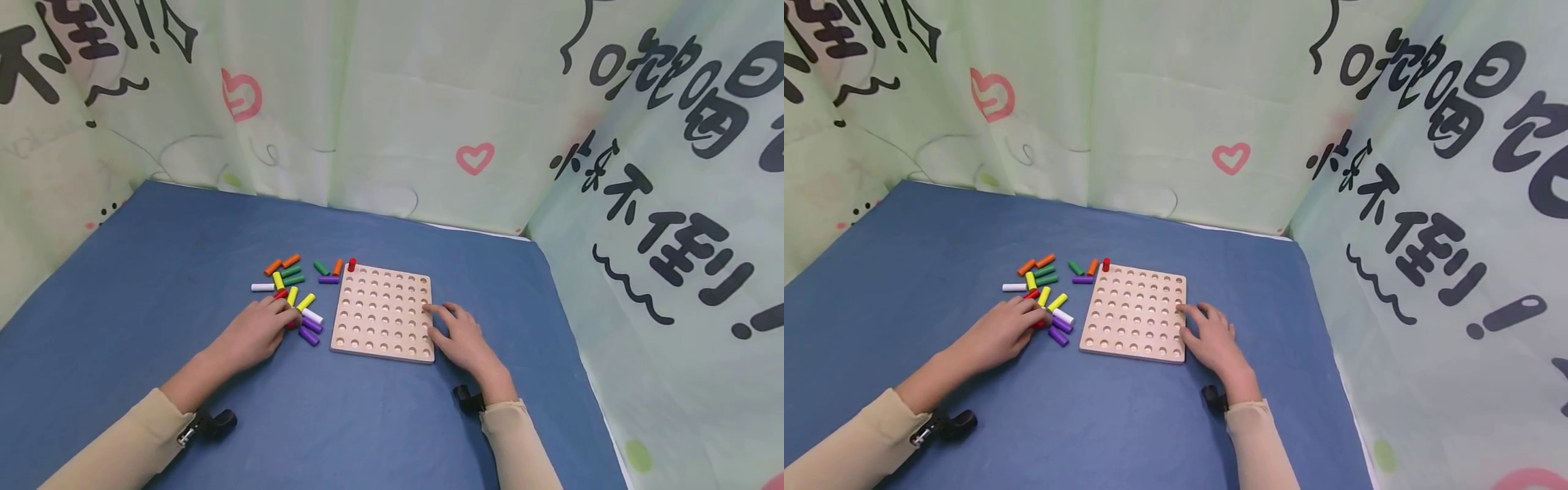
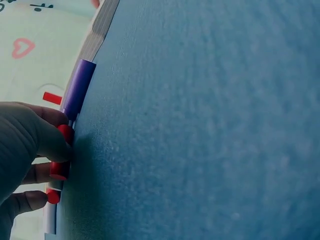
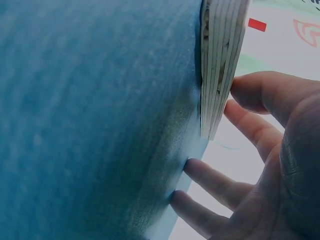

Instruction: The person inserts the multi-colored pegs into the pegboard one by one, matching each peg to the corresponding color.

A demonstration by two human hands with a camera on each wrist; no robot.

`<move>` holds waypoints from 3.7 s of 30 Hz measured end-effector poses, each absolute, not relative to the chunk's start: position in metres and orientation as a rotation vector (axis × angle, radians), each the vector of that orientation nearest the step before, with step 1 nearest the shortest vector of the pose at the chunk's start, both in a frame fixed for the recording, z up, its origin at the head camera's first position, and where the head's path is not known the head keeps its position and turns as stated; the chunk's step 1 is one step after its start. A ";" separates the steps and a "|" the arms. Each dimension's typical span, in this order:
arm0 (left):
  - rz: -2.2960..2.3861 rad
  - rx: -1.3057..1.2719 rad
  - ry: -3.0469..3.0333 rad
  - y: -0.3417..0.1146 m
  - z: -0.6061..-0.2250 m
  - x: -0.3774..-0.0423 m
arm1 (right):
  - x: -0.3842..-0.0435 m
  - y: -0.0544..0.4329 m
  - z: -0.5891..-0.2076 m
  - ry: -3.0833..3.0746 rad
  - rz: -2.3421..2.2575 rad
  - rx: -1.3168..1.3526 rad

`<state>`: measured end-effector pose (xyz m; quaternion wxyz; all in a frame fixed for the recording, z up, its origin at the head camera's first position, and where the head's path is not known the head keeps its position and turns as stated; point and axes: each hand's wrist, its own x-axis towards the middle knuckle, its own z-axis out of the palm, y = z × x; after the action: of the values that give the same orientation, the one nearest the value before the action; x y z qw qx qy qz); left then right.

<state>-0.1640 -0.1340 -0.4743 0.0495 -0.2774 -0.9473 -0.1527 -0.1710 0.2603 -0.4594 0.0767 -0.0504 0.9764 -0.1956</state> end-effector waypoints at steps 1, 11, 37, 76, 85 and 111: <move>-0.462 -0.842 -2.887 -0.134 -0.474 -0.164 | -0.171 0.260 -0.459 2.927 -0.588 -0.151; -0.556 -0.877 -2.765 -0.130 -0.477 -0.162 | -0.167 0.260 -0.460 2.931 -0.593 -0.160; -0.989 -0.692 -2.665 -0.082 -0.449 -0.208 | -0.170 0.260 -0.458 2.932 -0.607 -0.182; -0.663 -0.625 -2.806 -0.026 -0.447 -0.283 | -0.170 0.262 -0.459 2.913 -0.601 -0.189; -0.686 -0.649 -2.802 -0.023 -0.450 -0.284 | -0.171 0.262 -0.458 2.919 -0.598 -0.203; -0.598 -0.696 -2.850 -0.029 -0.450 -0.277 | -0.170 0.262 -0.459 2.926 -0.601 -0.194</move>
<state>-0.2767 -0.0295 -0.4499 0.0738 -0.2319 -0.9492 -0.1993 -0.1695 0.2621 -0.4593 0.0740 -0.0647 0.9748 -0.2004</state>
